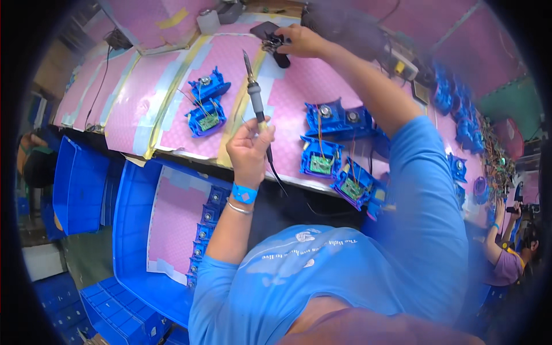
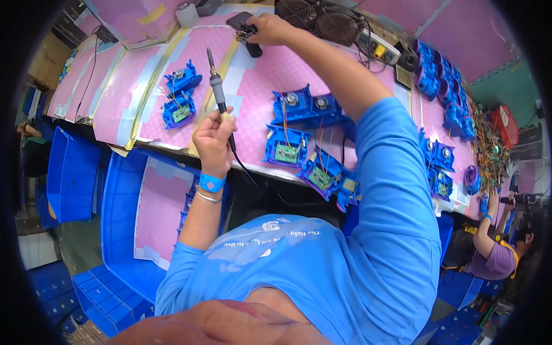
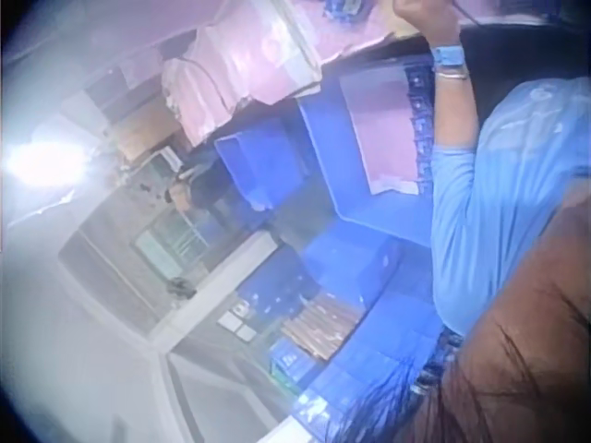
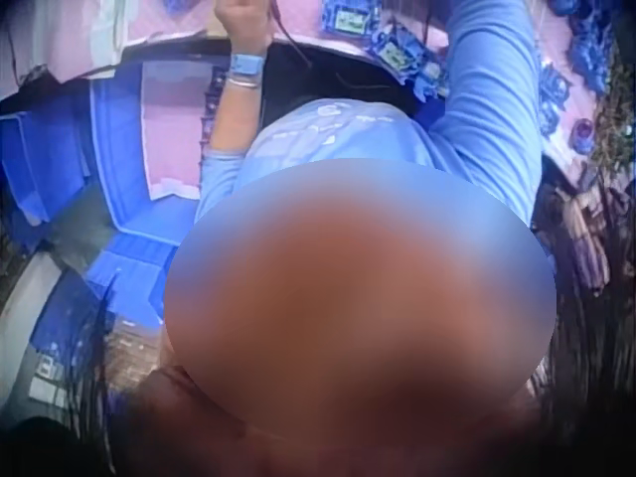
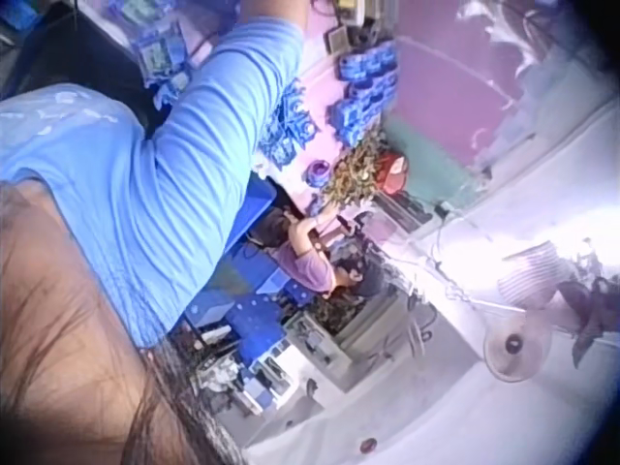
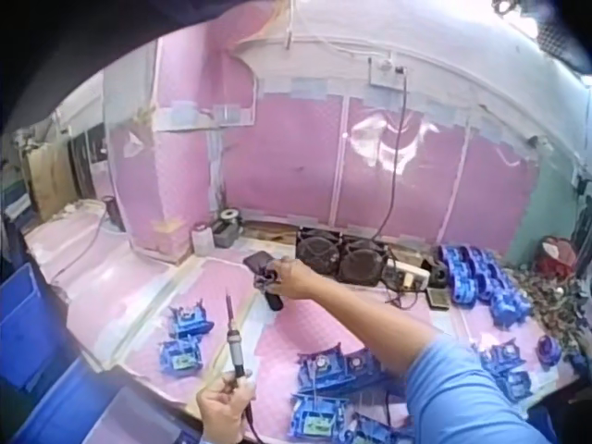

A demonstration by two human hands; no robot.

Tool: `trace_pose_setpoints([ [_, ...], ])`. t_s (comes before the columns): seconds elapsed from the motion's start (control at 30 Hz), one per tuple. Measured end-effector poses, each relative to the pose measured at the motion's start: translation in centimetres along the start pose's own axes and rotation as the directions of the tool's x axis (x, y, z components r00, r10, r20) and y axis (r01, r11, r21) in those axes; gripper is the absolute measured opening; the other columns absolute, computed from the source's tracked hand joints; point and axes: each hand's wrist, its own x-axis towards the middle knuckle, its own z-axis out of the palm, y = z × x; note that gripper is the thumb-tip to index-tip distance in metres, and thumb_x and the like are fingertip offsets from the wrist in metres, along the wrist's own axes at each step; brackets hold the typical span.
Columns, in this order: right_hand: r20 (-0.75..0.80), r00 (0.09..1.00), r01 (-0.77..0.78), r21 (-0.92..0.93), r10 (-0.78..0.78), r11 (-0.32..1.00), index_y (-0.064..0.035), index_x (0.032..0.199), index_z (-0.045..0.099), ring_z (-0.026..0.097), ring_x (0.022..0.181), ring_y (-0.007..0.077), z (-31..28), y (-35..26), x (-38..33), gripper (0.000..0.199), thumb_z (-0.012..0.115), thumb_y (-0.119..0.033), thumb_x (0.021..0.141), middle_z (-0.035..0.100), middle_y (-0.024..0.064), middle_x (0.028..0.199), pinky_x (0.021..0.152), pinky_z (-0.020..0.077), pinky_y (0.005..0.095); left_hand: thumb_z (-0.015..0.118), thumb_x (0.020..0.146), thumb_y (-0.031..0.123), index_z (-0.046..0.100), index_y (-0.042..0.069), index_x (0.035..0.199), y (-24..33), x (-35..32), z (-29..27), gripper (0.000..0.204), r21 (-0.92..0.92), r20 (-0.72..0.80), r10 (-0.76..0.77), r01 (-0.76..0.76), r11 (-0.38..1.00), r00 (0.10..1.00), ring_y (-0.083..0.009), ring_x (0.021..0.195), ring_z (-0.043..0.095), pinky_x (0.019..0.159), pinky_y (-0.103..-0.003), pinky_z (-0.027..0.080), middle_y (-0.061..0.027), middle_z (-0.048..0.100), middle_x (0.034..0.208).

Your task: Soldering components onto circuit boards and placing them into plastic housings on an assembly line.

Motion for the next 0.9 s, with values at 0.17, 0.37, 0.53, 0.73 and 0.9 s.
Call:
trace_pose_setpoints([
  [0.17,0.201,0.978,0.094,-0.164,-0.060,0.982,-0.0181,0.117,0.068,0.053,0.118,0.0401,1.5,-1.8,2.4,0.054,0.067,-0.057,0.079,0.056,0.0174,0.130,0.098,0.0446,0.0506,0.075,0.085,0.002,0.063,-0.009,0.113,0.6,0.2,0.1,0.033,-0.013,-0.001,-0.028,0.028,1.000,1.000,-0.0067,0.072,0.058,0.065,-0.020,0.047,-0.0038,0.065,0.090],
  [0.37,0.243,0.942,-0.122,-0.392,0.231,0.912,-0.0077,0.105,0.068,0.067,0.101,0.0360,-1.8,-2.4,1.9,0.049,0.062,-0.051,0.083,0.070,0.0137,0.105,0.081,0.0542,0.0476,0.073,0.086,0.001,0.060,-0.011,0.115,0.5,0.2,-0.5,0.034,-0.040,0.026,-0.081,0.082,0.996,0.996,-0.0082,0.074,0.060,0.070,-0.022,0.052,-0.0063,0.066,0.093],
  [0.53,0.059,0.959,-0.265,-0.169,0.278,0.949,-0.0051,0.118,0.055,0.067,0.097,0.0382,1.6,-1.1,5.2,0.060,0.067,-0.050,0.080,0.069,0.0204,0.104,0.083,0.0533,0.0448,0.076,0.085,0.002,0.060,-0.011,0.118,0.5,0.3,-0.5,0.039,-0.056,0.033,-0.102,0.103,0.993,0.994,-0.0045,0.072,0.061,0.066,-0.016,0.049,-0.0032,0.065,0.090],
  [0.73,-0.041,0.963,-0.271,-0.179,0.268,0.946,0.0021,0.115,0.050,0.067,0.091,0.0413,4.0,0.4,6.9,0.072,0.071,-0.054,0.074,0.068,0.0266,0.094,0.079,0.0535,0.0475,0.076,0.084,0.002,0.060,-0.010,0.118,0.6,0.2,-0.4,0.039,-0.018,0.038,-0.088,0.089,0.996,0.995,-0.0035,0.071,0.060,0.065,-0.015,0.048,-0.0028,0.064,0.089],
  [0.9,-0.032,0.964,-0.266,-0.138,0.264,0.954,0.0040,0.124,0.045,0.067,0.091,0.0422,3.8,1.2,5.9,0.081,0.073,-0.050,0.072,0.068,0.0279,0.092,0.081,0.0536,0.0465,0.076,0.084,0.002,0.060,-0.010,0.118,0.5,0.2,-0.4,0.039,-0.015,0.041,-0.080,0.081,0.997,0.996,-0.0032,0.070,0.060,0.063,-0.015,0.047,-0.0030,0.064,0.090],
])
